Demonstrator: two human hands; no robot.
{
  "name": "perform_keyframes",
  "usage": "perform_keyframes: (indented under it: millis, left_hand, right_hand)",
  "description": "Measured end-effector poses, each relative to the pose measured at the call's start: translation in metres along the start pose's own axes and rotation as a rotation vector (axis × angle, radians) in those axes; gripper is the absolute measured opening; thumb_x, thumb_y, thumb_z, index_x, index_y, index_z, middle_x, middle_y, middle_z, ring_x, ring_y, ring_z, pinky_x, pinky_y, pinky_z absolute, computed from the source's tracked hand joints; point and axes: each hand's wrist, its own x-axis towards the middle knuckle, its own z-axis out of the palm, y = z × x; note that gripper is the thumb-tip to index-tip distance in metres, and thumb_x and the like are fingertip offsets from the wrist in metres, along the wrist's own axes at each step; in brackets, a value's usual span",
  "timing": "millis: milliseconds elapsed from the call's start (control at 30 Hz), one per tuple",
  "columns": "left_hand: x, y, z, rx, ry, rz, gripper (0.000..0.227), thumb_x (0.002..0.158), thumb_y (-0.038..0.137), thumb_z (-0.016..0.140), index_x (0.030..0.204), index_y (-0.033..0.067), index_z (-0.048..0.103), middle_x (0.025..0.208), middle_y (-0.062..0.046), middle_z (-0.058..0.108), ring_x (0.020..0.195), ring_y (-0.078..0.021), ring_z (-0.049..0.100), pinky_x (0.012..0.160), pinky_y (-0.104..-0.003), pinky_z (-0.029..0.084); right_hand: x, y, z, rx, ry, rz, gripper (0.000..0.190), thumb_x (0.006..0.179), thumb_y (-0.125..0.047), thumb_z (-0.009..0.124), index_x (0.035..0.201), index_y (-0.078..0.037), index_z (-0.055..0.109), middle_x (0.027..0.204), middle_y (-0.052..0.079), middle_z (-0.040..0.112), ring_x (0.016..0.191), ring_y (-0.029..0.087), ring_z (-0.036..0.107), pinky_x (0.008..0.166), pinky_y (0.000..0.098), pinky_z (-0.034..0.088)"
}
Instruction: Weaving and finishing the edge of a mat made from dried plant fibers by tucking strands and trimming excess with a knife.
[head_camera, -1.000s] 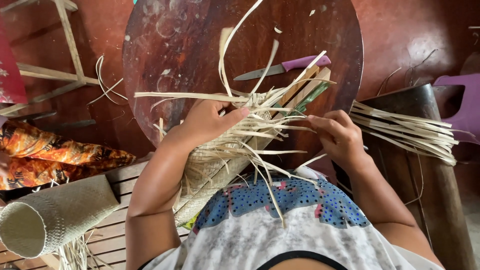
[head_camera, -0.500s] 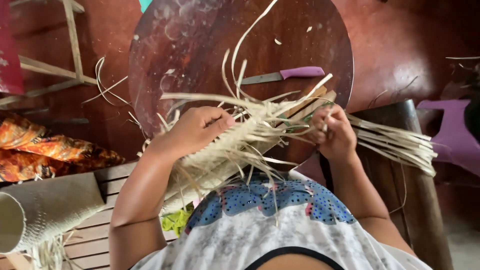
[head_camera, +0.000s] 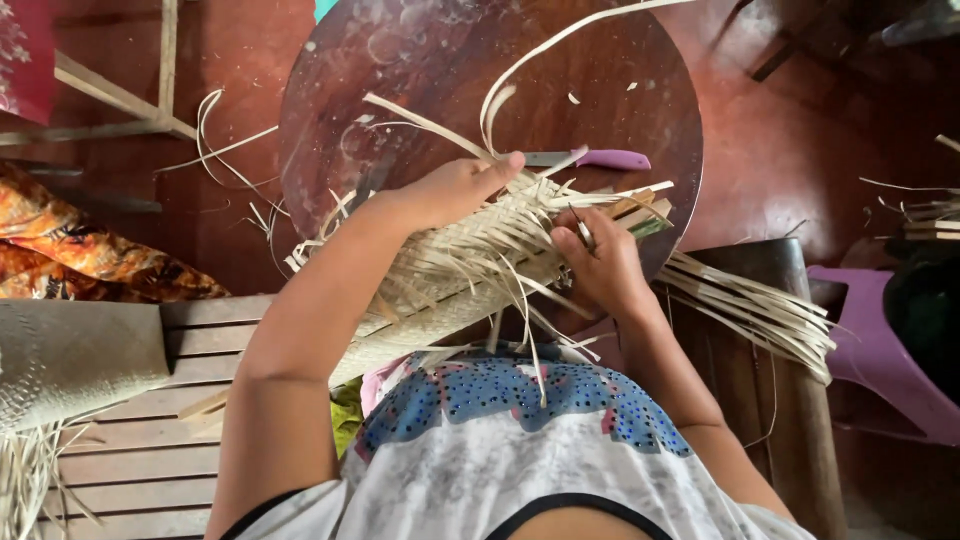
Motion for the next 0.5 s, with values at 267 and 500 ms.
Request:
perform_keyframes:
  millis: [267,500]
  left_hand:
    - [0.033,-0.021,0.015,-0.040,0.093,0.175,0.053,0.084,0.063,0.051,0.091,0.0118,0.062,0.079,-0.010,0.064,0.085,-0.0291,0.064,0.081,-0.039,0.048]
    - [0.024,-0.012,-0.007,0.105,-0.008,0.208,0.074,0.077,0.071,0.053,0.094,-0.0003,0.057,0.133,-0.027,0.040,0.123,-0.0448,0.044,0.100,-0.055,0.039]
  right_hand:
    - [0.012,-0.003,0.003,0.109,-0.100,0.187,0.012,0.083,-0.024,0.072,0.083,-0.013,0.069,0.059,0.006,0.057,0.056,0.013,0.051,0.053,0.0270,0.040]
    - [0.007,-0.023,-0.002,0.354,-0.094,0.214,0.009,0.084,-0.011,0.070,0.085,-0.004,0.065,0.054,-0.001,0.052,0.050,0.004,0.046,0.046,0.0147,0.032]
